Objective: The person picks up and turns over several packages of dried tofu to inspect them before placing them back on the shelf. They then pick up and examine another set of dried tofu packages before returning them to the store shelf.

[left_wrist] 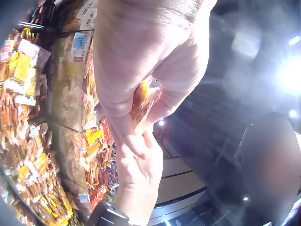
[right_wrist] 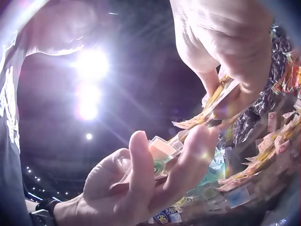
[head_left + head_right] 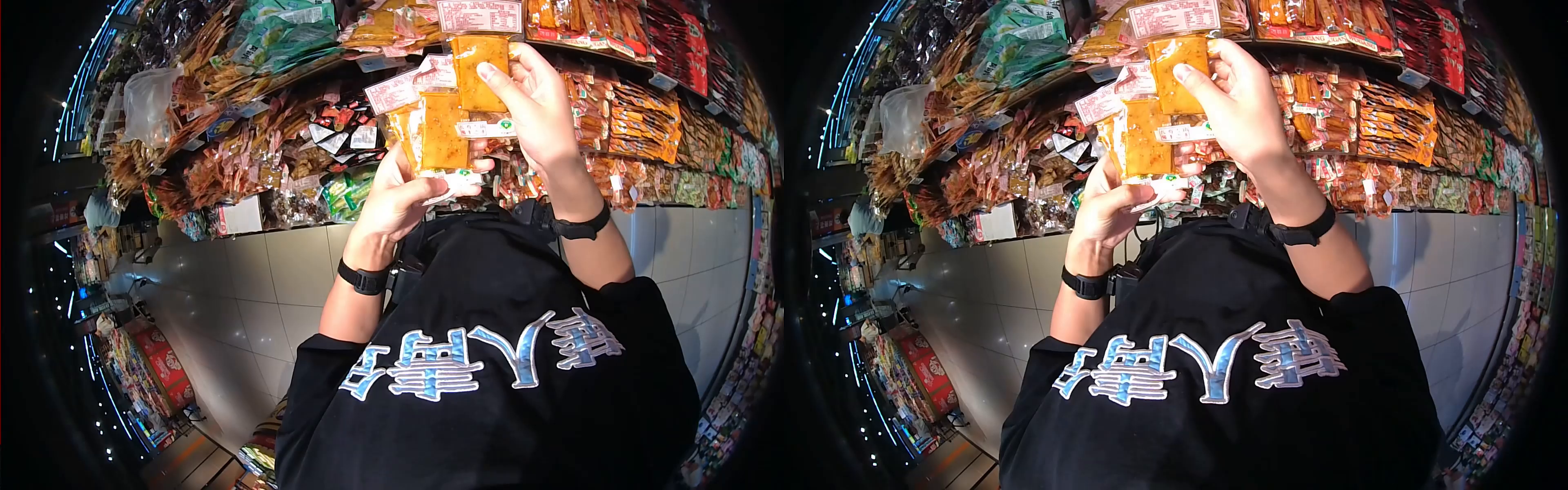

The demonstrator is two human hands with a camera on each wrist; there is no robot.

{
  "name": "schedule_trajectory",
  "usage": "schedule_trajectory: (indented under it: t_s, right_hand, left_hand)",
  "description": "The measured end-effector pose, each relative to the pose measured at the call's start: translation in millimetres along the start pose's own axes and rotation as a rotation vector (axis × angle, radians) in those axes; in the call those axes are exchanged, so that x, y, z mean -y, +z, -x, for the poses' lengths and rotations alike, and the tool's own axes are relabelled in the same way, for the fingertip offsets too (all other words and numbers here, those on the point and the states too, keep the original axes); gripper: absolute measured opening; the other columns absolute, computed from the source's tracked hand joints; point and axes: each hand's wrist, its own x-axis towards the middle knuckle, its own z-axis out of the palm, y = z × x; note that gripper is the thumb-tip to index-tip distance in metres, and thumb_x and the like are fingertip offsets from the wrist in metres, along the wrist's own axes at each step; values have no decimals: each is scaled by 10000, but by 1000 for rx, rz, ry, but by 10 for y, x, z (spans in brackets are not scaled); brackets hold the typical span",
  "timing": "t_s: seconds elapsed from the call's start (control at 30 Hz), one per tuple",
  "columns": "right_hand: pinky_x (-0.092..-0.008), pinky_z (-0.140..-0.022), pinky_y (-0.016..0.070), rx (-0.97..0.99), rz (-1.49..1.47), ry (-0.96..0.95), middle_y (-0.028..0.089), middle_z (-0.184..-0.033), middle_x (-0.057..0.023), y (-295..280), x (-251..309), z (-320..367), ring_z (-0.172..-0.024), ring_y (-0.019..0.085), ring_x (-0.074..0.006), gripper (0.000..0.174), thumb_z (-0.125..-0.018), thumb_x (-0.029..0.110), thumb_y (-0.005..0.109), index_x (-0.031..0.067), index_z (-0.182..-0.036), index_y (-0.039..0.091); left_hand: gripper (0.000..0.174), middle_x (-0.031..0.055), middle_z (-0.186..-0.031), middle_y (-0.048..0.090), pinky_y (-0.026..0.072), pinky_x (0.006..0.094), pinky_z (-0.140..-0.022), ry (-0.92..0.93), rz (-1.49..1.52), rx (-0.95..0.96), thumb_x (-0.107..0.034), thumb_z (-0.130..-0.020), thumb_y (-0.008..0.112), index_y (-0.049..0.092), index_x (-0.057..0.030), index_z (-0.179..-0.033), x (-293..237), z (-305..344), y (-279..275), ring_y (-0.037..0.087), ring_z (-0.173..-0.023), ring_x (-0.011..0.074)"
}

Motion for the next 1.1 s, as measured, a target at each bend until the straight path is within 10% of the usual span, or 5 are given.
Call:
schedule_trajectory:
  t_s: [1.1]
  right_hand:
    - [-301,-916,490,72,15,353,632,-1161,-116,-43,-222,49,-1064,606,-157,296,-934,67,583,-42,-1206,536]
  left_hand:
    - [467,233,-1215,592,580,479,-867,-2,70,-32,5,-893,546,413,80,-1335,93,31,58,627,-1086,373]
